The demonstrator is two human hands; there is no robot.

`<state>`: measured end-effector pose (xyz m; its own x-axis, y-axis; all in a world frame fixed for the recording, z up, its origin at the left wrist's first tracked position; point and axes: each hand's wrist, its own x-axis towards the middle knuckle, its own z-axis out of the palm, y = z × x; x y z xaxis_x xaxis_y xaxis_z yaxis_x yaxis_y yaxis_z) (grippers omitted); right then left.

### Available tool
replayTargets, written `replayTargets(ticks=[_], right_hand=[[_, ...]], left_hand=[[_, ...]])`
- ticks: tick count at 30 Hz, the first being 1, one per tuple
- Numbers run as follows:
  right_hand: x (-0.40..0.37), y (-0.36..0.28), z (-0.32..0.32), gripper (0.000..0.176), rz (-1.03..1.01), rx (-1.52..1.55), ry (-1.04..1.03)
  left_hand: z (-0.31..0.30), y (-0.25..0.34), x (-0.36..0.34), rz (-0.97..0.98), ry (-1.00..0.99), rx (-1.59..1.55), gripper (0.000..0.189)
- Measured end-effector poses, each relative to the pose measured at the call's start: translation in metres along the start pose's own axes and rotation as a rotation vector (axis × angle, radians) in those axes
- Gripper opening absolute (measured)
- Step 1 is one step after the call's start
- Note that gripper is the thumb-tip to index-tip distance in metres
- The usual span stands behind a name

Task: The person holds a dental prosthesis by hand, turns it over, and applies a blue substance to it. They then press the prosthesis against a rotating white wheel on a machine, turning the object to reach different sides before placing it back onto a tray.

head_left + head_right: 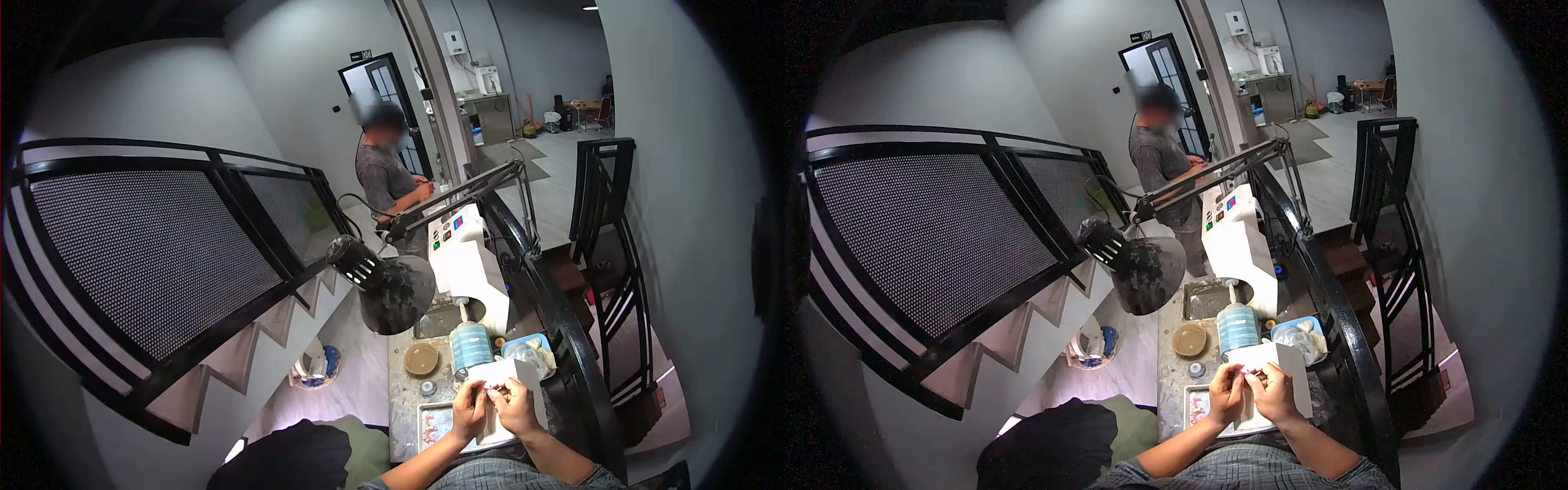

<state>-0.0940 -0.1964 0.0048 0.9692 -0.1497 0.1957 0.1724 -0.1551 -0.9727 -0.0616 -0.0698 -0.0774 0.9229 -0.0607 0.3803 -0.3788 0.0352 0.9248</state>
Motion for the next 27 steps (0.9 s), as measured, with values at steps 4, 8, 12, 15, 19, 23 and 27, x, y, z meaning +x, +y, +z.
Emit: replayTargets(ticks=[4, 8, 12, 15, 19, 23, 27], right_hand=[[-0.0003, 0.009, 0.0003, 0.007, -0.004, 0.023, -0.008], [0.0021, 0.0004, -0.0004, 0.008, -0.011, 0.009, -0.013], [0.002, 0.0048, -0.0008, 0.009, -0.012, 0.0, -0.026], [0.0017, 0.0039, -0.0003, 0.01, -0.02, 0.028, -0.015], [0.0011, 0.0074, -0.0006, 0.01, 0.0, 0.013, -0.009], [0.0021, 0.0026, -0.0001, 0.01, 0.033, -0.009, -0.023], [0.002, 0.0024, 0.0003, 0.01, -0.005, 0.008, -0.01]], left_hand=[[0.0022, 0.0081, 0.0012, -0.01, -0.003, -0.006, 0.015], [-0.0005, 0.0038, 0.0015, -0.042, -0.022, 0.006, 0.014], [-0.0001, 0.008, 0.0035, -0.02, -0.021, 0.007, 0.014], [0.0003, 0.009, 0.0031, -0.032, -0.025, -0.021, 0.013], [0.0005, 0.0051, 0.0031, -0.055, 0.005, -0.021, 0.016], [0.0001, 0.0005, 0.0018, -0.063, 0.015, -0.025, 0.016], [0.0006, 0.0071, 0.0042, -0.06, 0.019, -0.046, 0.015]])
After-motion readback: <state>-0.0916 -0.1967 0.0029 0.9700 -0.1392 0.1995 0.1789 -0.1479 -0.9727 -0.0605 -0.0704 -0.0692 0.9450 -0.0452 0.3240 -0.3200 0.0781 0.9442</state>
